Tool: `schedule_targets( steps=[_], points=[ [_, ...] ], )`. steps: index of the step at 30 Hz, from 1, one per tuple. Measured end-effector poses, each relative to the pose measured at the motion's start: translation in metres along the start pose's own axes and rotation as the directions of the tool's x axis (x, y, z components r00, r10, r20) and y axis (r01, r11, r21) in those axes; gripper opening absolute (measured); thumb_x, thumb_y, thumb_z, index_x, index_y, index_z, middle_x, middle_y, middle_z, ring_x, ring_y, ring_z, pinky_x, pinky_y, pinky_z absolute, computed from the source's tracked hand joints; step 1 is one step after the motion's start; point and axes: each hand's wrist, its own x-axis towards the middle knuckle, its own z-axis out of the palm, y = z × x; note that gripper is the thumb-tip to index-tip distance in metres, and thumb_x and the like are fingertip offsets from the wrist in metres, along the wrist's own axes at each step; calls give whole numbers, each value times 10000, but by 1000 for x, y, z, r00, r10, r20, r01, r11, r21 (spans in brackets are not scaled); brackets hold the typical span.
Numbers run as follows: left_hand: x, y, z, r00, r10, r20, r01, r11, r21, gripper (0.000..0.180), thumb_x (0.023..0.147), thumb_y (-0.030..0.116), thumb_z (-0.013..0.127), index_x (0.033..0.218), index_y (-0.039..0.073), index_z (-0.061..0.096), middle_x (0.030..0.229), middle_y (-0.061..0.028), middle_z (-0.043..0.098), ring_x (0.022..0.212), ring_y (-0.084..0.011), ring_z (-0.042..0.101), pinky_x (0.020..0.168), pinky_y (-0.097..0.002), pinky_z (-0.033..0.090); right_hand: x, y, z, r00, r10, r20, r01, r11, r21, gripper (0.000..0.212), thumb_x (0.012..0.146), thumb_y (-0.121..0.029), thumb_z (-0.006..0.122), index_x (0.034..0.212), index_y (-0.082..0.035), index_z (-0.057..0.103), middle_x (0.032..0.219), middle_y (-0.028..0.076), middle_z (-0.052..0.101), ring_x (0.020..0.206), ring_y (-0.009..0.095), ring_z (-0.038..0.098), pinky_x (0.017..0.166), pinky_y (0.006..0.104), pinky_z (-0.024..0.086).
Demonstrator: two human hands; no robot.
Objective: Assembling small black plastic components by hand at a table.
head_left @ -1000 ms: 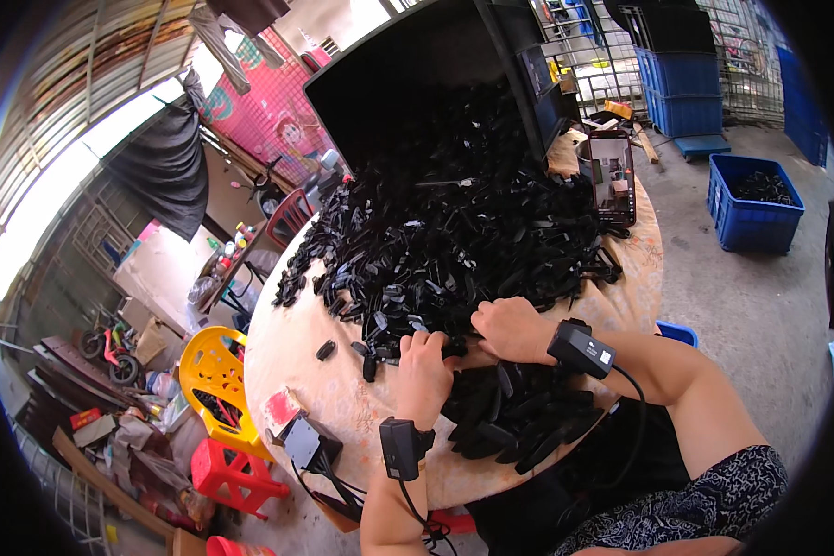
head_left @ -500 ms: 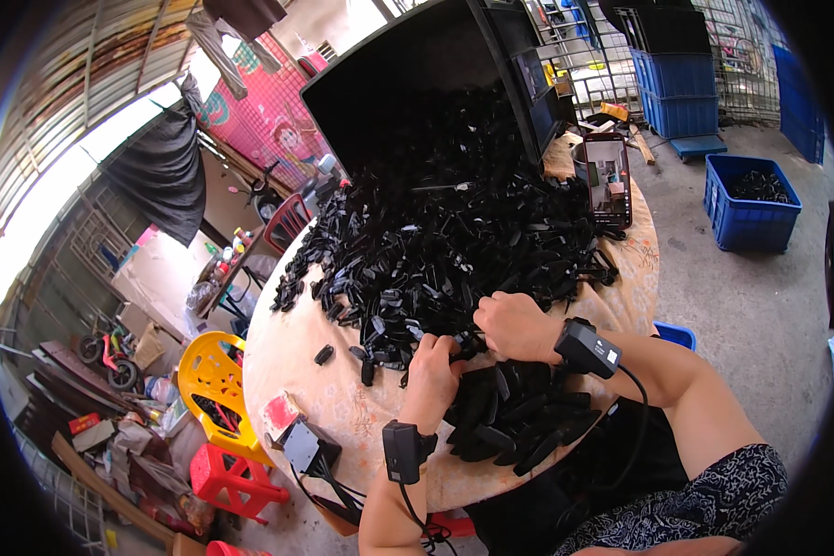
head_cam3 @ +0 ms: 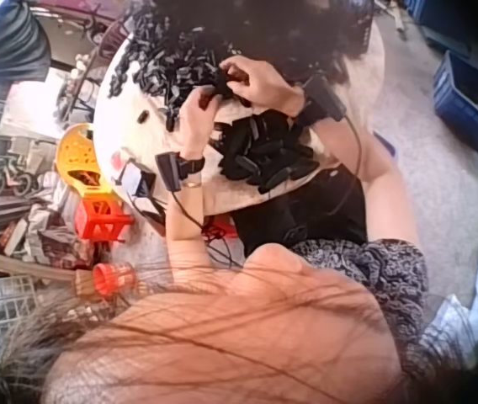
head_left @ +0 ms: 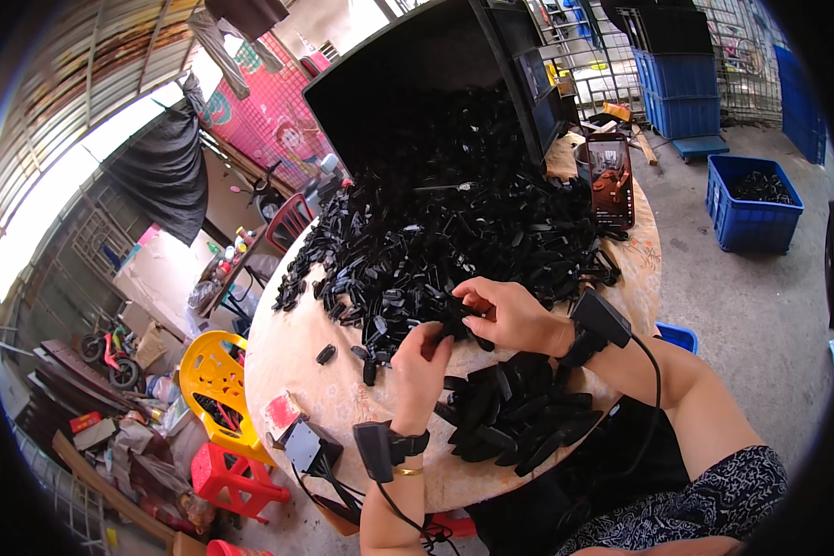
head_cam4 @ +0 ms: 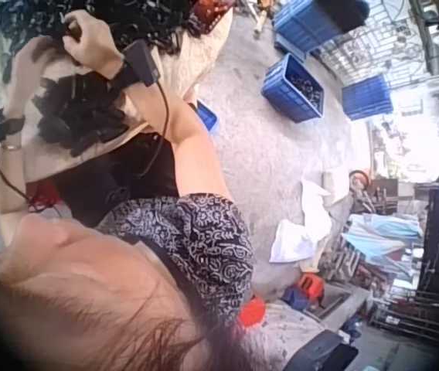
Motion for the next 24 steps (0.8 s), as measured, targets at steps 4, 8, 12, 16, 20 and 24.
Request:
schedule_targets(
  steps=[4,8,12,16,20,24],
  points=[
    [4,6,-1,954,-283,103,297,824,-483,231,889,51,586,1093,-54,562,885,-76,645,749,-124,625,673,-231,511,0,9,4,997,-73,25,70,992,102,326,790,-27,657,1104,4,576,923,68,599,854,118,607,737,247,520],
    [2,7,9,946,-267,182,323,750,-577,274,901,34,554,1154,-66,519,944,-102,641,800,-149,646,737,-256,529,0,7,5,999,-26,24,21,976,216,323,783,-35,667,1085,40,582,959,97,602,824,134,606,756,252,514],
    [0,17,10,958,-248,142,285,835,-470,285,912,31,529,1177,-72,509,965,-109,636,819,-157,649,770,-264,530,-1,6,6,998,44,39,-55,935,351,309,793,-33,658,1083,43,581,938,89,617,836,112,603,752,246,509],
    [0,-5,9,954,-257,156,295,694,-657,289,927,37,509,1200,-57,515,1063,-78,613,919,-119,593,817,-261,506,1,2,-2,994,98,50,-109,934,340,306,793,-36,651,1078,48,579,927,96,631,839,97,601,741,242,507],
    [0,-1,8,953,-249,173,294,628,-720,298,925,31,514,1217,-25,521,1084,-55,606,945,-113,578,828,-253,496,-1,-1,-1,999,2,44,-10,986,164,287,774,-48,660,1049,12,603,915,71,618,802,114,617,705,244,514],
    [0,6,10,955,-267,129,268,592,-760,318,892,23,572,1204,-31,541,1015,-46,621,852,-96,571,769,-228,472,-2,0,2,997,-82,-11,83,997,10,292,755,-62,668,1037,-6,613,906,85,605,763,153,627,663,252,525]
  ],
)
